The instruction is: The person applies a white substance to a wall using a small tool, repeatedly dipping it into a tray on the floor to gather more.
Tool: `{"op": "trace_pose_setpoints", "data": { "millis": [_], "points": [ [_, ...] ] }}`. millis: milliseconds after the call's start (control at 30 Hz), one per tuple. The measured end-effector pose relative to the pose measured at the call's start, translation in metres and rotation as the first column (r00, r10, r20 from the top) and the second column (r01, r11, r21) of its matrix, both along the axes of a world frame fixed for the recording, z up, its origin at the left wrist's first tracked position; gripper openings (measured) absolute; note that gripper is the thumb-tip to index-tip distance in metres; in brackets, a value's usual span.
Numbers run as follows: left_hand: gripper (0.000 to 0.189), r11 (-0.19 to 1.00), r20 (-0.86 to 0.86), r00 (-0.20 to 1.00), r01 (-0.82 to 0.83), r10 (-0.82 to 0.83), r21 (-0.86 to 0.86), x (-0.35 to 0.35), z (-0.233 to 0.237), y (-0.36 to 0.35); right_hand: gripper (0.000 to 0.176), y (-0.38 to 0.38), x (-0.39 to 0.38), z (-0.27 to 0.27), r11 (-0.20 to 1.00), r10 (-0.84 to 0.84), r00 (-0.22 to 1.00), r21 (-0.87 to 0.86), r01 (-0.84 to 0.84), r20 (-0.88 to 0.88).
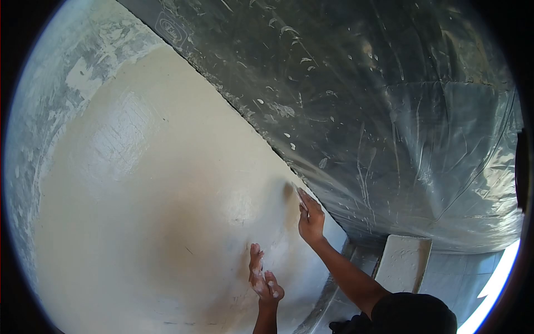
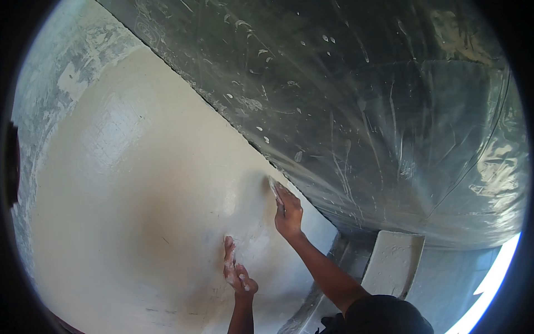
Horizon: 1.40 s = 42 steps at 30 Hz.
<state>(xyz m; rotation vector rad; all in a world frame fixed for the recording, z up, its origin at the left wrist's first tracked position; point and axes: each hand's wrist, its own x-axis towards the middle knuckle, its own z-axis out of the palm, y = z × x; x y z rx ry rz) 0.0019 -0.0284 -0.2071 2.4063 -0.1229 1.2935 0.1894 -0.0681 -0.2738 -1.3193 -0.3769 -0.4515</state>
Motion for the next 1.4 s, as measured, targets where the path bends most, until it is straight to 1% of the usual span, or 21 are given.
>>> {"op": "trace_pose_setpoints", "data": {
  "millis": [100, 167, 233, 300, 333, 400, 433, 567, 633, 700, 767, 800, 833, 900, 967, 1067, 1100, 1167, 1267, 1300, 1400],
  "points": [
    [0.046, 1.000, -0.004, 1.000, 0.000, 0.000, 0.006, -0.001, 0.002, -0.004, 0.057, 0.034, 0.015, -0.008, 0.991, -0.056, 0.992, -0.116, 0.069, 0.115],
    [0.046, 0.998, -0.044, 0.997, -0.060, 0.060, 0.004, -0.009, -0.010, 0.004, 0.061, 0.039, -0.044, -0.022, 0.981, -0.025, 0.991, -0.185, 0.050, 0.132],
    [0.046, 0.993, -0.080, 0.989, -0.121, 0.121, 0.007, -0.014, -0.010, 0.007, 0.059, 0.027, -0.114, -0.048, 0.975, 0.163, 0.976, -0.174, -0.137, 0.146],
    [0.046, 0.993, -0.047, 0.992, -0.114, 0.115, 0.015, -0.016, 0.002, 0.003, 0.059, 0.006, -0.169, -0.082, 0.904, 0.386, 0.907, -0.264, -0.336, 0.167],
    [0.045, 0.993, -0.034, 0.993, -0.114, 0.115, 0.018, -0.018, 0.005, 0.001, 0.059, -0.007, -0.165, -0.080, 0.902, 0.390, 0.906, -0.264, -0.340, 0.166],
    [0.045, 0.993, -0.029, 0.993, -0.118, 0.119, 0.012, -0.020, 0.012, 0.001, 0.044, -0.020, -0.144, -0.064, 0.896, 0.443, 0.863, -0.169, -0.412, 0.244],
    [0.045, 0.993, -0.013, 0.993, -0.116, 0.116, -0.003, -0.019, 0.014, 0.001, 0.045, -0.020, -0.114, -0.037, 0.948, 0.318, 0.910, -0.062, -0.314, 0.266],
    [0.045, 0.991, 0.036, 0.992, -0.115, 0.118, -0.073, -0.028, 0.019, -0.009, 0.058, 0.001, 0.006, 0.042, 0.996, -0.083, 0.980, -0.028, 0.089, 0.183],
    [0.044, 0.990, 0.058, 0.992, -0.102, 0.108, -0.099, -0.035, 0.021, -0.011, 0.058, 0.027, 0.012, 0.039, 0.997, -0.067, 0.987, -0.024, 0.071, 0.149],
    [0.044, 0.996, 0.093, 0.992, -0.081, 0.085, -0.041, -0.043, 0.014, 0.002, 0.061, 0.047, -0.026, 0.023, 0.992, -0.052, 0.982, -0.103, 0.071, 0.179],
    [0.043, 0.996, 0.149, 0.988, -0.058, 0.047, 0.065, -0.056, -0.003, 0.025, 0.068, 0.043, -0.105, -0.010, 0.989, 0.102, 0.981, -0.124, -0.082, 0.165],
    [0.042, 0.992, 0.175, 0.984, -0.047, 0.026, 0.116, -0.062, -0.010, 0.034, 0.066, 0.038, -0.147, -0.032, 0.966, 0.181, 0.968, -0.215, -0.142, 0.176],
    [0.042, 0.985, 0.201, 0.979, -0.037, 0.003, 0.167, -0.066, -0.012, 0.039, 0.060, 0.027, -0.185, -0.049, 0.940, 0.278, 0.941, -0.258, -0.225, 0.192],
    [0.042, 0.991, 0.171, 0.985, -0.028, 0.006, 0.127, -0.075, 0.000, 0.032, 0.044, 0.003, -0.225, -0.074, 0.892, 0.428, 0.864, -0.281, -0.355, 0.265],
    [0.043, 0.999, 0.107, 0.994, -0.040, 0.036, 0.037, -0.088, 0.018, 0.016, 0.038, -0.013, -0.206, -0.052, 0.921, 0.366, 0.904, -0.224, -0.318, 0.221],
    [0.044, 0.996, 0.043, 0.997, -0.068, 0.071, -0.065, -0.099, 0.027, 0.004, 0.052, -0.009, -0.104, -0.010, 0.994, -0.034, 0.984, -0.094, 0.051, 0.173],
    [0.044, 0.999, 0.116, 0.993, 0.009, -0.003, -0.051, -0.099, 0.026, 0.005, 0.056, 0.004, -0.067, -0.013, 0.998, -0.060, 0.997, 0.032, 0.058, 0.056],
    [0.043, 0.996, 0.188, 0.979, 0.084, -0.076, -0.033, -0.109, 0.023, 0.003, 0.061, 0.024, -0.024, -0.021, 0.988, -0.056, 0.998, 0.146, 0.054, 0.010],
    [0.044, 0.998, 0.115, 0.993, 0.034, -0.028, -0.050, -0.128, 0.019, 0.004, 0.062, 0.060, -0.089, -0.041, 0.997, -0.056, 0.994, -0.038, 0.059, 0.095],
    [0.044, 0.998, 0.111, 0.994, 0.032, -0.027, -0.048, -0.131, 0.019, 0.005, 0.061, 0.061, -0.134, -0.047, 0.992, -0.013, 0.999, -0.122, 0.019, 0.042],
    [0.044, 0.998, 0.091, 0.996, 0.027, -0.022, -0.052, -0.143, 0.016, 0.004, 0.053, 0.047, -0.266, -0.078, 0.963, 0.227, 0.974, -0.148, -0.225, -0.004]
  ]
}}
